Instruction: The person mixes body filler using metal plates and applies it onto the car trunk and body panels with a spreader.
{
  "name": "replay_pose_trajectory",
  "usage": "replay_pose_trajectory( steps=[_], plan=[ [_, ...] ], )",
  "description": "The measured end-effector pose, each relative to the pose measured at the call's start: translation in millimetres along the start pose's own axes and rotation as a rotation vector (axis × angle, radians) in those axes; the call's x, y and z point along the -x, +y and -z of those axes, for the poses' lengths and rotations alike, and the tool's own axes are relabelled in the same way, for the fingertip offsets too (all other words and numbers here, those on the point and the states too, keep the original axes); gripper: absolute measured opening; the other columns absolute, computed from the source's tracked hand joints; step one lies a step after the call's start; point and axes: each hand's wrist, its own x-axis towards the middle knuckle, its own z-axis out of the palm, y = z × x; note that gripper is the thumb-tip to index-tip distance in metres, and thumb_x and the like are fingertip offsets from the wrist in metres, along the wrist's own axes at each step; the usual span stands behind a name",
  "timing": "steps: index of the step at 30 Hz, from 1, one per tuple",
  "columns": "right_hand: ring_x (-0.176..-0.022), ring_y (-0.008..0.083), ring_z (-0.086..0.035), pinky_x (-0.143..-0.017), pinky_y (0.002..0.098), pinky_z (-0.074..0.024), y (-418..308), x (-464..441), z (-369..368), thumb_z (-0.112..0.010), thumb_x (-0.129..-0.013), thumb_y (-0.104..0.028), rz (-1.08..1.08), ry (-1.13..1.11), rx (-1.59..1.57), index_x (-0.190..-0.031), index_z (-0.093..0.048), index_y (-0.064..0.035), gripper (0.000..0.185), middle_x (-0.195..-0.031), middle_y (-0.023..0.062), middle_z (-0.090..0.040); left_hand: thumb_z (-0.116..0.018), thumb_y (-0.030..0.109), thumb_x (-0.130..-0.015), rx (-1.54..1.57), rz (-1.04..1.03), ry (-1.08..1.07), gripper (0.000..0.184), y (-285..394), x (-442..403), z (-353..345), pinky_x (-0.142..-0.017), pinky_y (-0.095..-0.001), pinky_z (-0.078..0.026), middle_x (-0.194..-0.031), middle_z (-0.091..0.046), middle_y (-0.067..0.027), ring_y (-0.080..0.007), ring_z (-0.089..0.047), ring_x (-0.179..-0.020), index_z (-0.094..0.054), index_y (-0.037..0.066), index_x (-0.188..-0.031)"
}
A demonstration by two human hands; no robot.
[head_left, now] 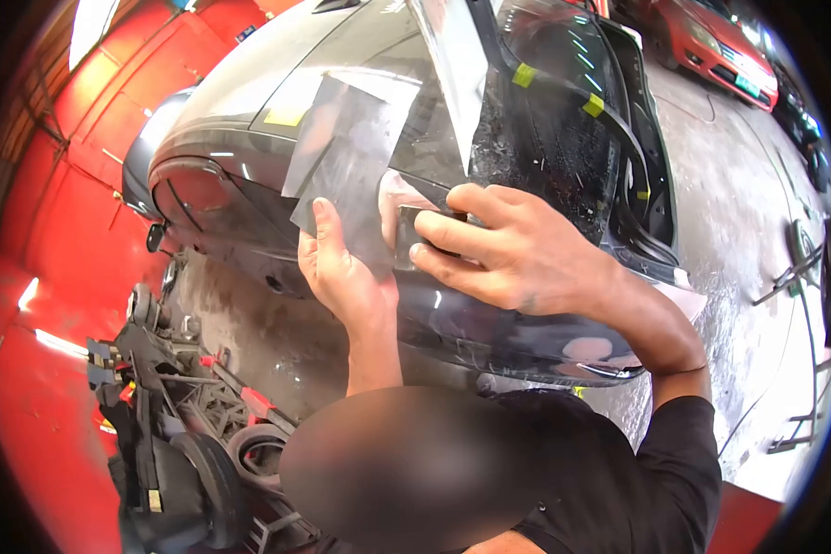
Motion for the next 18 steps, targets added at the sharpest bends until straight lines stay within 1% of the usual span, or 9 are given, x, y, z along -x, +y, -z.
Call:
replay_pose_trajectory(
  steps=[1,4,6,8,9,10,12,15,18],
  plan=[
    [-0.089,0.0222,-0.058,-0.068,0.0323,-0.0531,-0.8,2.0,-1.2,-0.069,-0.073,-0.016,0.002,-0.010,0.054,-0.102,-0.068,-0.0027,0.031,-0.101,0.0044,-0.059,-0.057,0.022,-0.108,-0.016,0.003,0.025,0.035,0.3,2.5,-0.9,-0.093,-0.0422,-0.059,-0.126,-0.068,-0.0184,-0.0281,-0.070,-0.110,-0.059,-0.007,-0.130],
    [-0.096,0.0249,-0.062,-0.073,0.0365,-0.0566,3.4,8.7,14.0,-0.073,-0.073,-0.014,-0.093,-0.126,-0.038,-0.108,-0.072,-0.0050,0.036,-0.114,0.0070,-0.063,-0.056,0.021,-0.109,-0.006,-0.018,-0.003,0.036,2.3,0.1,-3.8,-0.094,-0.0443,-0.059,-0.127,-0.066,-0.0200,-0.0298,-0.070,-0.110,-0.059,-0.008,-0.130],
    [-0.084,0.0277,-0.063,-0.073,0.0357,-0.0567,16.8,11.7,15.3,-0.072,-0.082,-0.007,-0.238,0.091,-0.075,-0.111,-0.073,-0.0042,0.029,-0.102,0.0082,-0.066,-0.056,0.022,-0.109,-0.049,-0.084,0.151,0.038,1.8,-3.8,-6.7,-0.095,-0.0449,-0.058,-0.127,-0.067,-0.0211,-0.0306,-0.070,-0.111,-0.058,-0.010,-0.130],
    [-0.079,0.0297,-0.064,-0.073,0.0347,-0.0566,34.7,13.2,9.3,-0.070,-0.088,-0.005,-0.384,0.394,-0.096,-0.113,-0.073,-0.0036,0.025,-0.095,0.0089,-0.067,-0.060,0.023,-0.107,-0.001,-0.123,0.152,0.038,6.0,-11.0,1.1,-0.096,-0.0437,-0.058,-0.125,-0.068,-0.0200,-0.0299,-0.070,-0.110,-0.059,-0.009,-0.128],
    [-0.079,0.0241,-0.066,-0.071,0.0318,-0.0547,48.8,10.1,10.4,-0.068,-0.095,-0.006,-0.460,0.516,-0.198,-0.116,-0.074,-0.0032,0.022,-0.088,0.0106,-0.066,-0.061,0.024,-0.106,-0.008,-0.124,0.167,0.038,6.6,-12.8,4.8,-0.096,-0.0435,-0.058,-0.124,-0.068,-0.0197,-0.0297,-0.070,-0.109,-0.060,-0.008,-0.127],
    [-0.073,0.0140,-0.066,-0.063,0.0284,-0.0511,53.5,-0.8,22.1,-0.069,-0.097,-0.011,-0.655,0.575,-0.198,-0.117,-0.075,-0.0012,0.024,-0.081,0.0090,-0.067,-0.062,0.024,-0.106,-0.018,-0.125,0.190,0.037,7.1,-13.3,6.8,-0.096,-0.0432,-0.058,-0.124,-0.068,-0.0193,-0.0295,-0.070,-0.109,-0.061,-0.007,-0.126],
    [-0.061,0.0084,-0.061,-0.054,0.0265,-0.0468,74.4,-22.3,24.8,-0.068,-0.099,-0.016,-0.863,0.849,-0.436,-0.120,-0.074,0.0019,0.028,-0.073,0.0070,-0.066,-0.062,0.024,-0.105,-0.011,-0.126,0.160,0.036,5.7,-10.4,5.5,-0.095,-0.0429,-0.058,-0.124,-0.067,-0.0191,-0.0293,-0.070,-0.109,-0.061,-0.006,-0.124],
    [-0.055,0.0093,-0.059,-0.050,0.0267,-0.0466,107.9,-55.1,23.4,-0.068,-0.098,-0.020,-0.894,1.019,-0.631,-0.121,-0.073,0.0045,0.034,-0.071,0.0072,-0.068,-0.064,0.023,-0.104,-0.019,-0.129,0.108,0.034,7.5,-2.4,4.3,-0.095,-0.0424,-0.058,-0.124,-0.067,-0.0188,-0.0291,-0.070,-0.109,-0.062,-0.006,-0.122],
    [-0.057,0.0101,-0.062,-0.051,0.0273,-0.0493,125.0,-75.0,25.7,-0.068,-0.097,-0.021,-0.885,1.049,-0.663,-0.120,-0.073,0.0054,0.036,-0.072,0.0091,-0.069,-0.065,0.023,-0.104,-0.039,-0.114,0.121,0.035,11.4,2.1,8.3,-0.096,-0.0422,-0.058,-0.124,-0.067,-0.0186,-0.0290,-0.069,-0.109,-0.062,-0.006,-0.122]
  ],
)
